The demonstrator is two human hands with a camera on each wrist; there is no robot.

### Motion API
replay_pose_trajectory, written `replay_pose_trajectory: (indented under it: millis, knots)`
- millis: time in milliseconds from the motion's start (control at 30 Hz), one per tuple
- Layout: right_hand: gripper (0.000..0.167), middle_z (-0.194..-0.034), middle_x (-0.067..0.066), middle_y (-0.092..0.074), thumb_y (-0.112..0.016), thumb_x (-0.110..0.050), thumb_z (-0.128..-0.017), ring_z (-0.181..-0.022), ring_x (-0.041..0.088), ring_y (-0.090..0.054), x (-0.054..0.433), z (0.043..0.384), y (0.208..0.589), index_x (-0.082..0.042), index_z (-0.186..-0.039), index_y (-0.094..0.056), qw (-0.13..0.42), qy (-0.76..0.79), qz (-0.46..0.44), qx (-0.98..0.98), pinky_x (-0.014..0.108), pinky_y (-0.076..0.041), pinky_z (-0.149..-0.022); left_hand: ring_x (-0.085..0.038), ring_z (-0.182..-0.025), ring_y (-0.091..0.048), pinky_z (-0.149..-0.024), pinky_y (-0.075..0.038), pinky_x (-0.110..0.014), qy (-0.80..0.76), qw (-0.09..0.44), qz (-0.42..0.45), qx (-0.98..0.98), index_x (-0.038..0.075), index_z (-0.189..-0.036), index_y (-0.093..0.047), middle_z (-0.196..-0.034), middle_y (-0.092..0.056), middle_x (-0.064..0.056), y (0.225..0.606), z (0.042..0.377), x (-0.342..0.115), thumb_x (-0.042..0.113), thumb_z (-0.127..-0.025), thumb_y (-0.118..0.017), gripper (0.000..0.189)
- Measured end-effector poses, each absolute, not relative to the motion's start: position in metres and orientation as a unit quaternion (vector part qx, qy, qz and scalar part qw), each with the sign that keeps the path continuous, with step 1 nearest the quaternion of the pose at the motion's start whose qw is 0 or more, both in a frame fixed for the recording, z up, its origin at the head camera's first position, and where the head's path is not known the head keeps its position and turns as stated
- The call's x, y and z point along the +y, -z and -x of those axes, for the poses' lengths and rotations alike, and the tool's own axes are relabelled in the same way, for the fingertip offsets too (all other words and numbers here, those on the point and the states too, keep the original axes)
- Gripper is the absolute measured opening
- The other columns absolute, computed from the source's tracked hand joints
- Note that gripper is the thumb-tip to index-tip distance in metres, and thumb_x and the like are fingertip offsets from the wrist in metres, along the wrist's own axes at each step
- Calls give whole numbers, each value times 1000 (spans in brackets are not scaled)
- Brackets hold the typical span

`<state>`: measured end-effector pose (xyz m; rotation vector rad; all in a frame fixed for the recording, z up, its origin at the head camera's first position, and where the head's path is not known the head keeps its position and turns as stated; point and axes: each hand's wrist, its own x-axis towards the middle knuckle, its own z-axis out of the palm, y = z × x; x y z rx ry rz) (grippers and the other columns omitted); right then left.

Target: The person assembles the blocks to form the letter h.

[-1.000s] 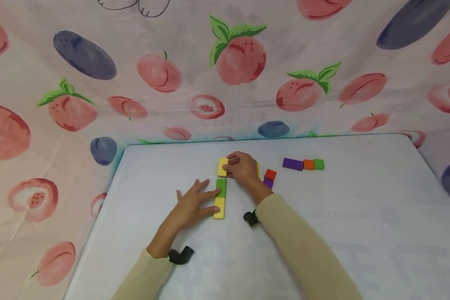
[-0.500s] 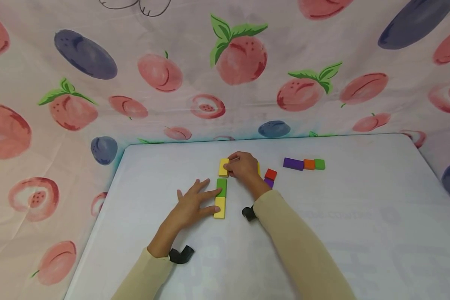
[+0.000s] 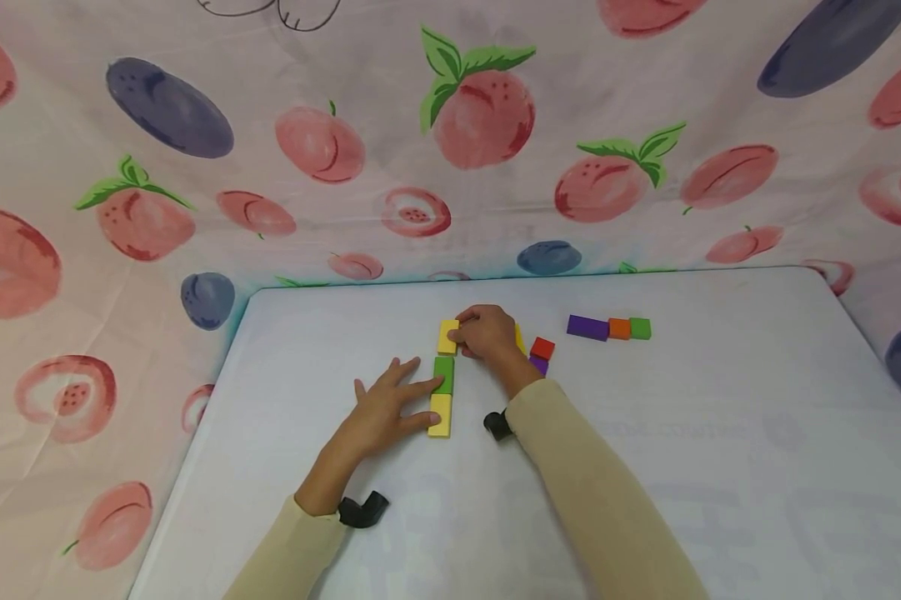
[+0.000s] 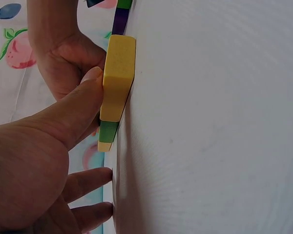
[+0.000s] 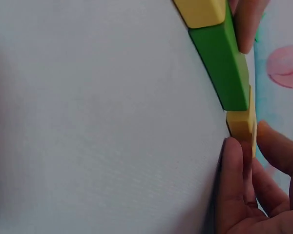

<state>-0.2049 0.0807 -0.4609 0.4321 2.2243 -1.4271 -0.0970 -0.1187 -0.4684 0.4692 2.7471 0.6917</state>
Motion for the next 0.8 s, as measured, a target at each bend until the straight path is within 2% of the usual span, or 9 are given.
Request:
replay_pose_trajectory:
  millis: [167,300,433,800]
  knots:
    - [43,-128,10,-62,-74,-20,-95,-96,19,-64,87,206,459,-18,-137,-63,266,532,-138,792,21,-58,-73,-40,-157,-21,-106,-7,-88,-241,132,-163,948,37,-144,-59,-165,-37,-9,468,97,-119,51,-89,-74,58]
    - [47,-122,10,-59,-74,-15,-94,-101,21,-62,90,206,459,-19,-139,-61,284,530,-126,789,22,-58,-77,-40,-156,-22,-105,-7,-89,-242,130,-163,948,37,-143,-59,-164,-37,-10,468,97,-119,51,-89,-74,58]
    - [48,-115,9,-57,-75,-12,-93,-99,21,-61,91,206,458,-18,-138,-62,285,525,-120,793,22,-58,-77,-40,-156,-22,-105,-7,-89,-242,131,-160,948,37,-143,-60,-164,-38,-10,467,97,-118,51,-89,-74,58]
    - [48,-112,9,-57,-77,-14,-92,-94,20,-60,90,205,458,-19,-137,-64,273,510,-101,810,20,-56,-73,-40,-157,-21,-105,-7,-89,-241,133,-163,947,37,-144,-59,-165,-37,-10,468,98,-118,51,-89,-74,58]
